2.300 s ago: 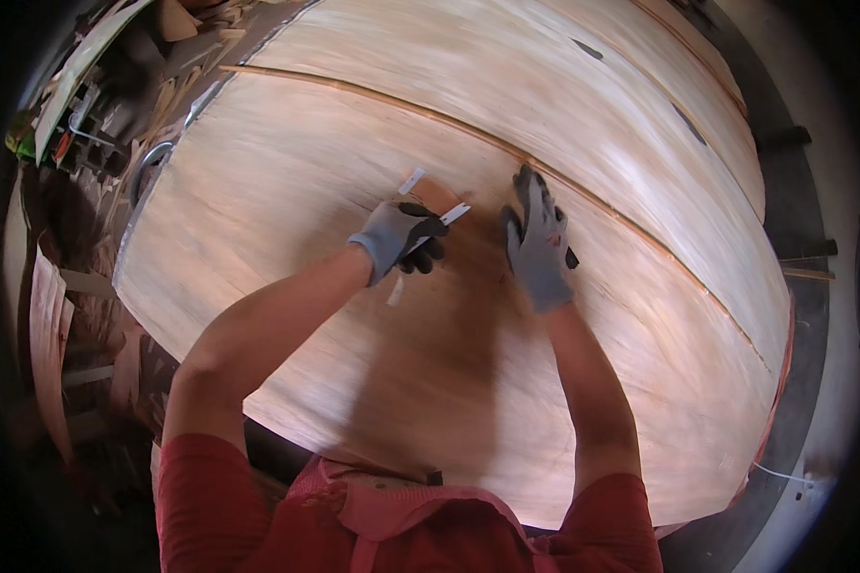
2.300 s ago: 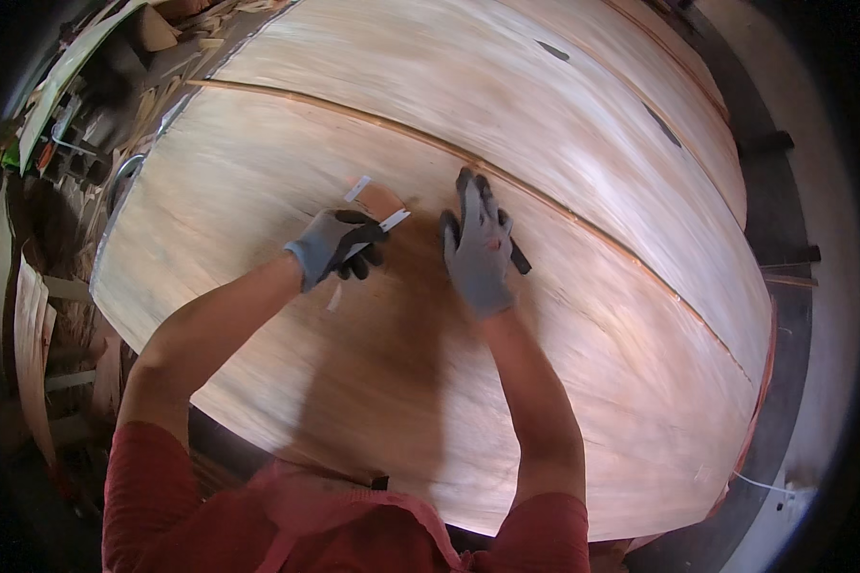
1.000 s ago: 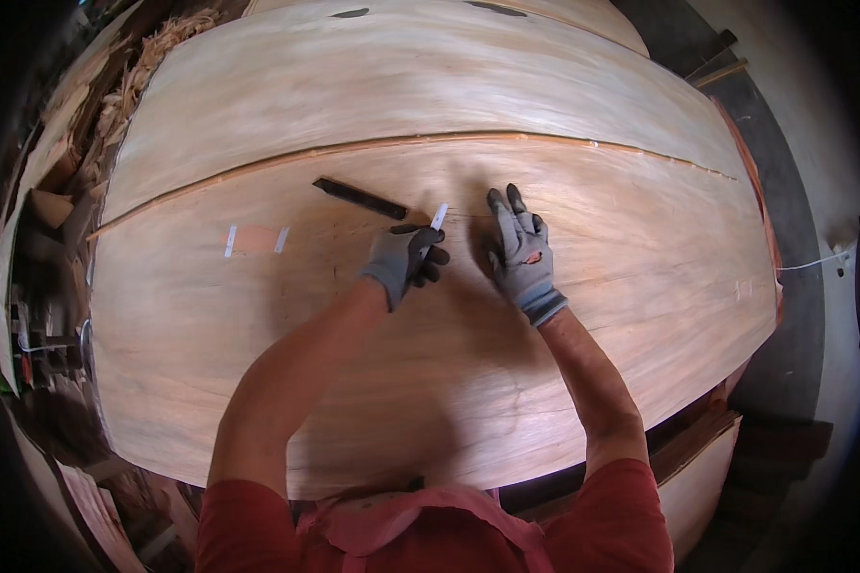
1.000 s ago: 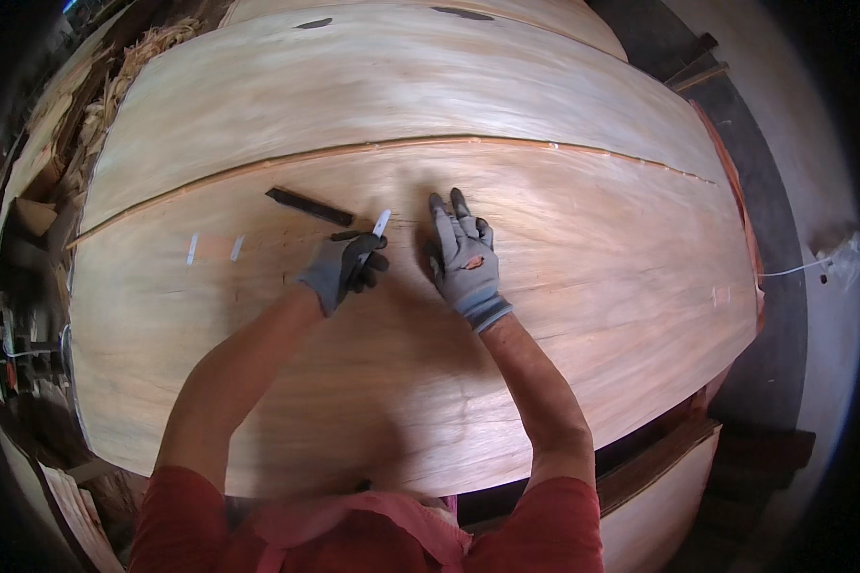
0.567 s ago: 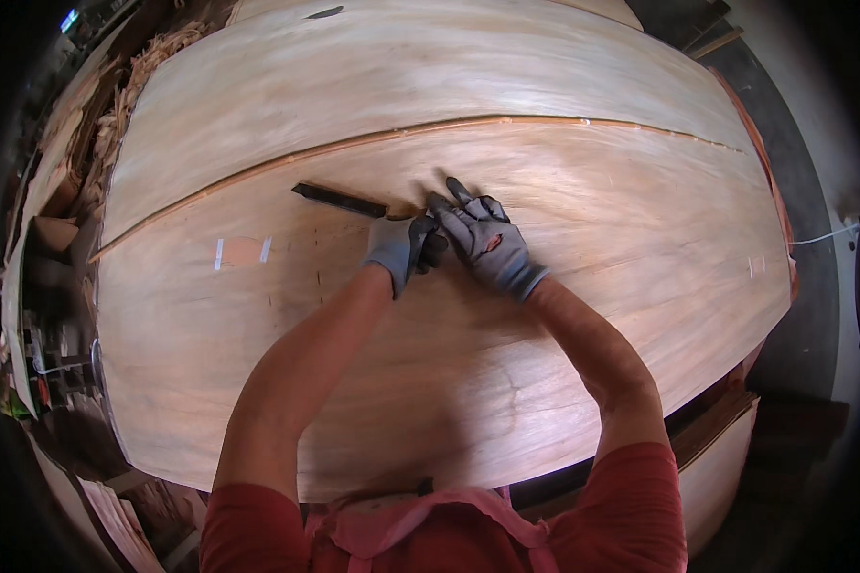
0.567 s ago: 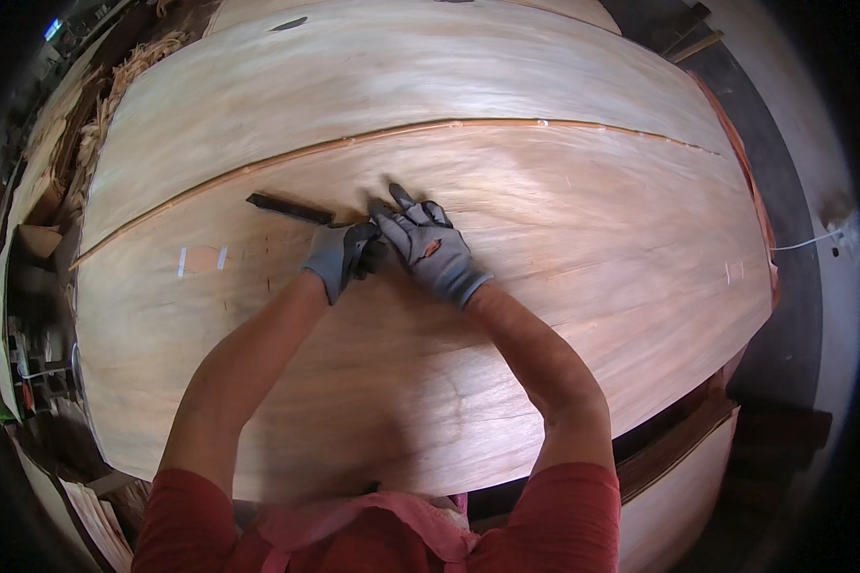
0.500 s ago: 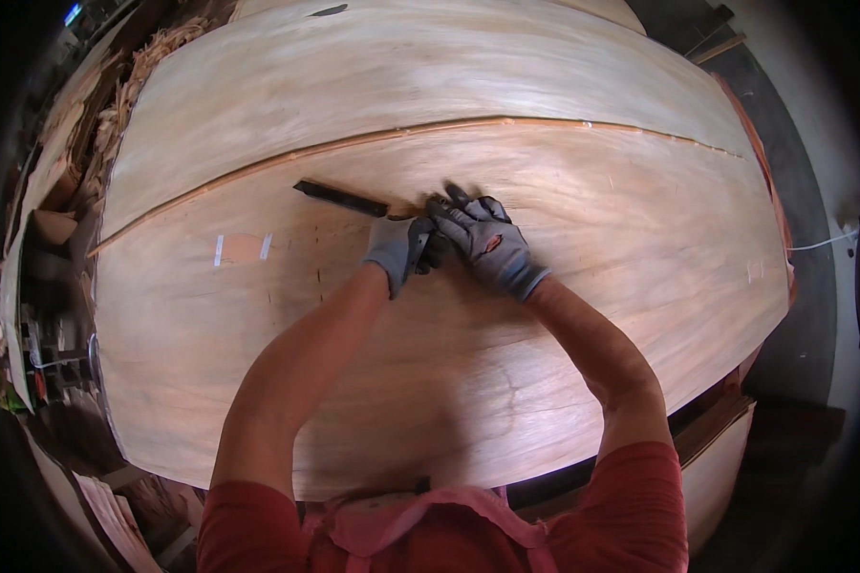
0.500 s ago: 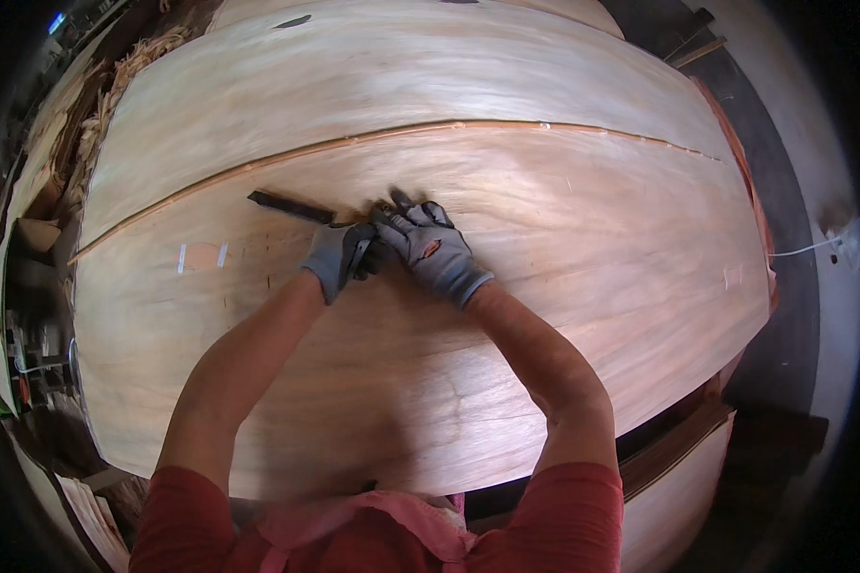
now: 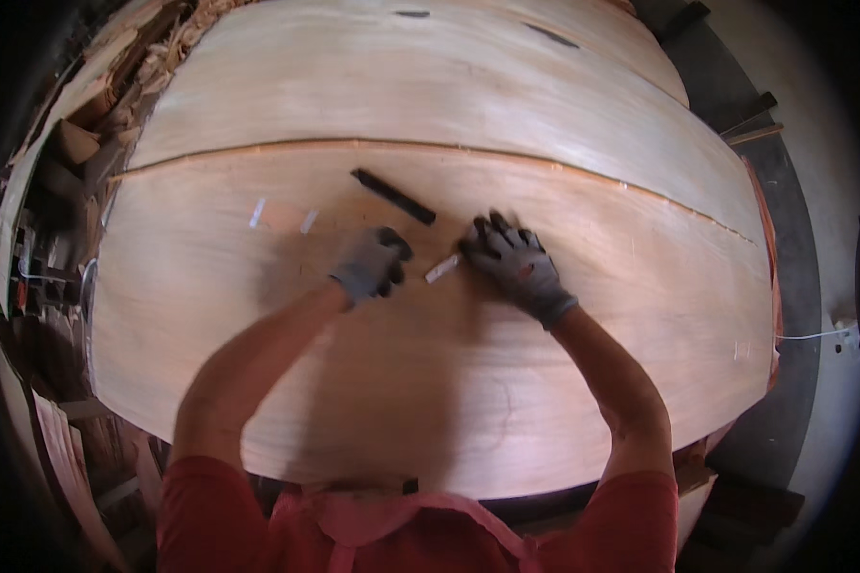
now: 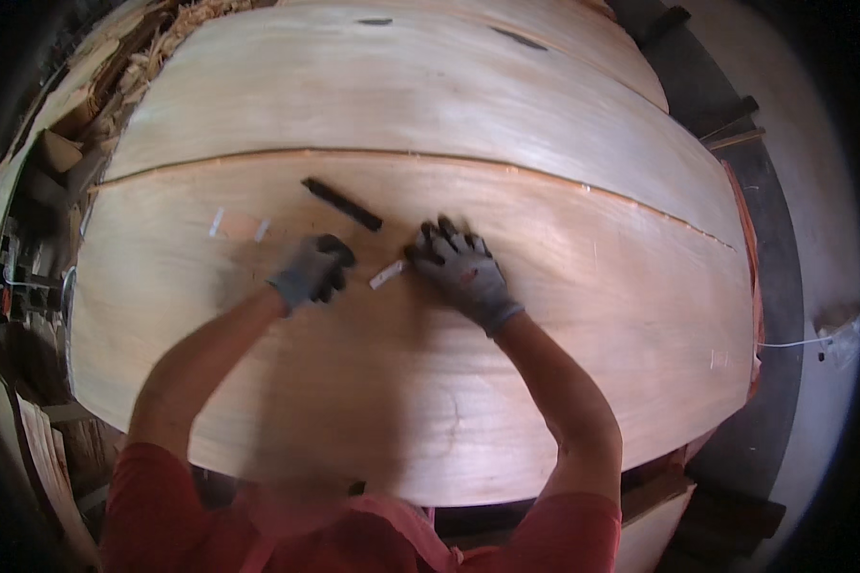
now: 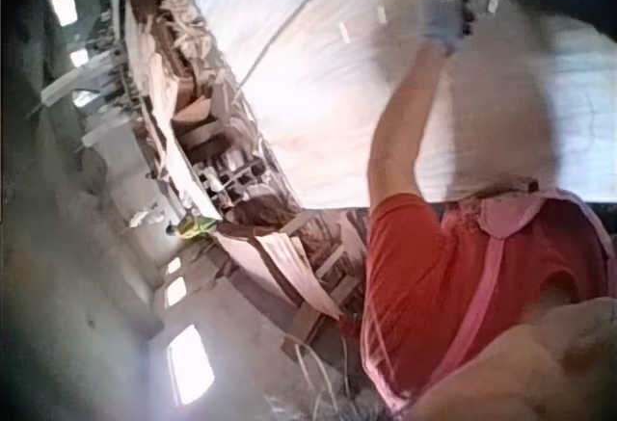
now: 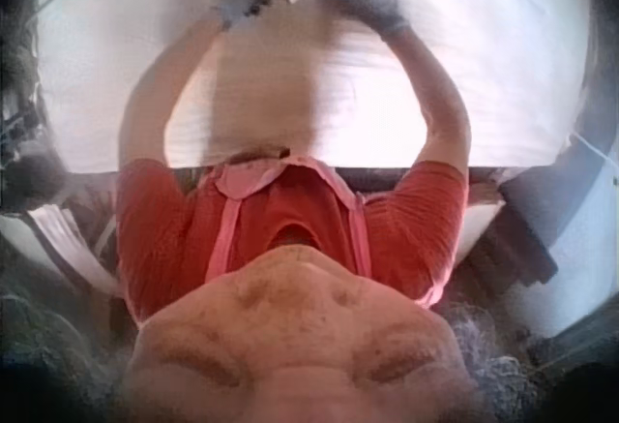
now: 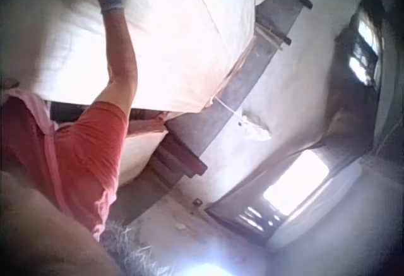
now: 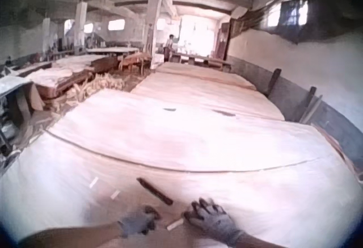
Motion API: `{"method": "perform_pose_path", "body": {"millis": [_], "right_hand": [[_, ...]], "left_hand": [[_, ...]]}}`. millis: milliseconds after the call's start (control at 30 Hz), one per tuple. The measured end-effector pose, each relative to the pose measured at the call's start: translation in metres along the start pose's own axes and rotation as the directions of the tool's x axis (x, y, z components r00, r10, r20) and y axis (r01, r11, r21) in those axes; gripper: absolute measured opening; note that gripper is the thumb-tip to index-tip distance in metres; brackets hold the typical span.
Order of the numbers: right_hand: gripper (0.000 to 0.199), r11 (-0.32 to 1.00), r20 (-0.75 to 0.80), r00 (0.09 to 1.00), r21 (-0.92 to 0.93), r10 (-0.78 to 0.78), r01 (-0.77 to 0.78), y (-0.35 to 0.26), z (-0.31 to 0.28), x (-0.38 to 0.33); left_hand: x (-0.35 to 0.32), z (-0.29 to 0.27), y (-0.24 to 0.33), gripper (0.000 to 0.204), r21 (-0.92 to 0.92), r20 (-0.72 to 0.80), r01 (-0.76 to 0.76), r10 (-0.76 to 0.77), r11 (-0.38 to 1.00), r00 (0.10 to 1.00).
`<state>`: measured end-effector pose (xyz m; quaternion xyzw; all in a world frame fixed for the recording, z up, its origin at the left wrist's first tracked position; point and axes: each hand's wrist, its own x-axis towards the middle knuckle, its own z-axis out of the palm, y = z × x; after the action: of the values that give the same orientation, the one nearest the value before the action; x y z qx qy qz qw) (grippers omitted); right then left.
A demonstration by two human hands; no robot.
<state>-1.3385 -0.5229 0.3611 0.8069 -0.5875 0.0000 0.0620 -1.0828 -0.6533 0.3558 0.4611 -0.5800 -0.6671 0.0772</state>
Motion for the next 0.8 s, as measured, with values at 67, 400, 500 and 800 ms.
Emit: {"method": "perform_pose_path", "body": {"millis": [67, 400, 500, 800], "right_hand": [[0.046, 1.0, 0.036, 0.999, 0.012, 0.018, -0.019, 0.001, -0.001, 0.0], [0.052, 0.992, 0.038, 0.995, 0.086, 0.094, -0.097, -0.007, 0.009, -0.003], [0.05, 0.993, 0.045, 0.995, 0.067, 0.094, -0.097, -0.004, 0.013, -0.005], [0.045, 0.99, -0.012, 0.994, 0.092, 0.106, -0.104, -0.002, 0.015, -0.004]], "left_hand": [[-0.021, -0.023, -0.005, 0.023, -0.14, 0.058, 0.095, -0.088, 0.986, 0.994], [-0.023, 0.066, 0.015, 0.026, 0.796, -0.073, -0.294, 0.567, 0.529, 0.821], [0.003, 0.077, 0.007, 0.025, 0.857, -0.04, -0.292, 0.62, 0.425, 0.784], [-0.005, 0.003, 0.03, 0.02, 0.821, -0.027, -0.293, 0.547, 0.489, 0.836]]}}
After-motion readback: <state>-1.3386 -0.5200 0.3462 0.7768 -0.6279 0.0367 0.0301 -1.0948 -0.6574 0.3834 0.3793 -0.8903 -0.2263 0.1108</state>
